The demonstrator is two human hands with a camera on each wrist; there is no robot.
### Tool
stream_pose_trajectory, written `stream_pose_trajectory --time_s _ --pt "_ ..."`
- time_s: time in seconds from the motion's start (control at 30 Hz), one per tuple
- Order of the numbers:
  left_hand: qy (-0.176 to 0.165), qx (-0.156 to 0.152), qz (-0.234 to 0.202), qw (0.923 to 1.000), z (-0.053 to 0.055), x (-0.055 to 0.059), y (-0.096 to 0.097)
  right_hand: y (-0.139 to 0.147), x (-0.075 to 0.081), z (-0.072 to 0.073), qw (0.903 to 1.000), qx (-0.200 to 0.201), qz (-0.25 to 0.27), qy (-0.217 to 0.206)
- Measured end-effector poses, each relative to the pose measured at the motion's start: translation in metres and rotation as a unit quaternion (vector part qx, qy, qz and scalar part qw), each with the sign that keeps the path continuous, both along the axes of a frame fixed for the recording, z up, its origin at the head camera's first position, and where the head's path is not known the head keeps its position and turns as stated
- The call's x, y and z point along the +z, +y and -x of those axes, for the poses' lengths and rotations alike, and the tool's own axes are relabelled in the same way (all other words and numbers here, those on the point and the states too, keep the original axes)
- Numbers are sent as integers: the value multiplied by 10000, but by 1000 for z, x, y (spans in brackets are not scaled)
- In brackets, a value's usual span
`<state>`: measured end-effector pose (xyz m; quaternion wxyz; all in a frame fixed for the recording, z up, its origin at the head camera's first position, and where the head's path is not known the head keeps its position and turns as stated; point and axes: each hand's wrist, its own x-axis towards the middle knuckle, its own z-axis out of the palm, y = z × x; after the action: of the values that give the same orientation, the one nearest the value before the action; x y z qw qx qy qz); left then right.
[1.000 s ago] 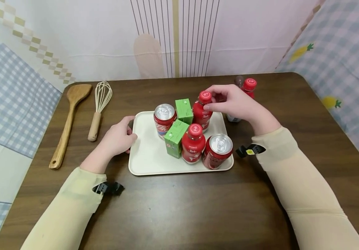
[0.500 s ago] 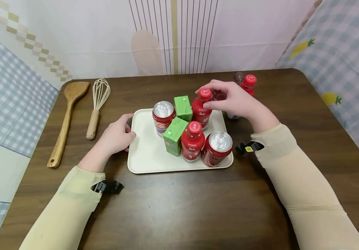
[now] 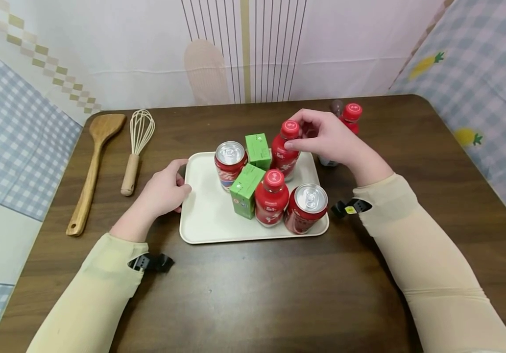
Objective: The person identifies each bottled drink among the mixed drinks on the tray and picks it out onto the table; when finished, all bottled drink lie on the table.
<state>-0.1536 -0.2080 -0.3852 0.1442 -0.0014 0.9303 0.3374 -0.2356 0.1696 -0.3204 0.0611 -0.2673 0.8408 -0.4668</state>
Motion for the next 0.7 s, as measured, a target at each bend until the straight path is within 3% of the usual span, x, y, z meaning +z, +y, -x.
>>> stream_pose_trajectory --time_s 0.17,0.47,0.7 --pt "2 -1 -8 10000 0 1 1 -2 -1 0 10000 -50 7 53" --pt "25 4 -13 10000 1 0 -1 4 -1 3 9974 649 293 90" --pt "11 17 -49 10000 1 -1 -2 3 0 1 9982 509 324 -19"
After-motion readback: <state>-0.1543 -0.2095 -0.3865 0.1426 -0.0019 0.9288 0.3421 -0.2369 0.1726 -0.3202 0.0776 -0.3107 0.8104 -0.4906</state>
